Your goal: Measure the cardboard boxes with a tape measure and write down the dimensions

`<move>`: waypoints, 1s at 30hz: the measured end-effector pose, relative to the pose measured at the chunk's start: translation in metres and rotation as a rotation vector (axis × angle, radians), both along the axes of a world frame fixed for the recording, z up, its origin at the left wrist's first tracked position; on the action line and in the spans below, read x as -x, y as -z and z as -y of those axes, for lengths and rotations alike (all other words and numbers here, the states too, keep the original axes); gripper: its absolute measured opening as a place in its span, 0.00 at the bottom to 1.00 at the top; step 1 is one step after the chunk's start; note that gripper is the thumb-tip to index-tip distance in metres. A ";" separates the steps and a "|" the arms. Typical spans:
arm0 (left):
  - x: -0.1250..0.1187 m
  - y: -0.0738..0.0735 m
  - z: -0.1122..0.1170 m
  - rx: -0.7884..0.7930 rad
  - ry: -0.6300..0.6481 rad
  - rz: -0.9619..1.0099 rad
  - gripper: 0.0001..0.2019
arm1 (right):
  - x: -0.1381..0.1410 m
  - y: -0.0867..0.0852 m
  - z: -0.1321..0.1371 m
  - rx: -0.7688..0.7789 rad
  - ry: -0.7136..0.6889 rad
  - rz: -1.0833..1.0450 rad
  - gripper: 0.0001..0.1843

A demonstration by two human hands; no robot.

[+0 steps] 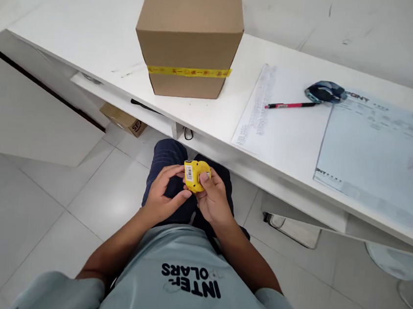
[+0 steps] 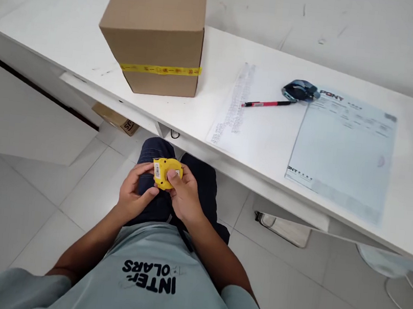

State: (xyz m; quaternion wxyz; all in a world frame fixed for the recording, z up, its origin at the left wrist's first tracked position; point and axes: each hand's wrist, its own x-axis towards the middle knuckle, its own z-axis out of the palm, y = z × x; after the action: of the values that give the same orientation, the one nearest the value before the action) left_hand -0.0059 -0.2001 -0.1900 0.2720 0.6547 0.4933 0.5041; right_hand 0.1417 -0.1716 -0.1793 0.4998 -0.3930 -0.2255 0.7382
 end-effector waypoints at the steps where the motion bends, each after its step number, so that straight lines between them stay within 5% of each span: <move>1: 0.001 -0.003 0.001 -0.078 -0.010 -0.077 0.26 | 0.000 -0.003 0.003 -0.007 0.004 -0.004 0.31; 6: 0.011 -0.015 0.004 -0.247 -0.033 -0.344 0.26 | -0.001 -0.012 0.013 -0.036 -0.010 0.028 0.32; 12: 0.019 -0.016 0.005 -0.286 0.007 -0.288 0.18 | -0.006 -0.008 0.015 -0.119 0.012 0.128 0.32; 18: 0.030 -0.026 -0.002 -0.345 0.035 -0.411 0.17 | -0.017 -0.006 0.015 -0.256 -0.154 0.270 0.27; 22: 0.037 -0.037 -0.010 -0.427 0.097 -0.509 0.13 | -0.017 -0.009 0.011 -0.266 -0.159 0.334 0.37; 30: 0.060 -0.049 -0.034 -0.597 -0.052 -0.610 0.12 | -0.018 -0.032 -0.009 -0.336 -0.140 0.395 0.36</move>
State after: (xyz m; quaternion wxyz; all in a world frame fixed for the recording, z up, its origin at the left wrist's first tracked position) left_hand -0.0662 -0.1659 -0.1412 -0.1006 0.8111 0.4000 0.4148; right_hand 0.1596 -0.1624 -0.1476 0.4521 -0.4242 -0.4646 0.6323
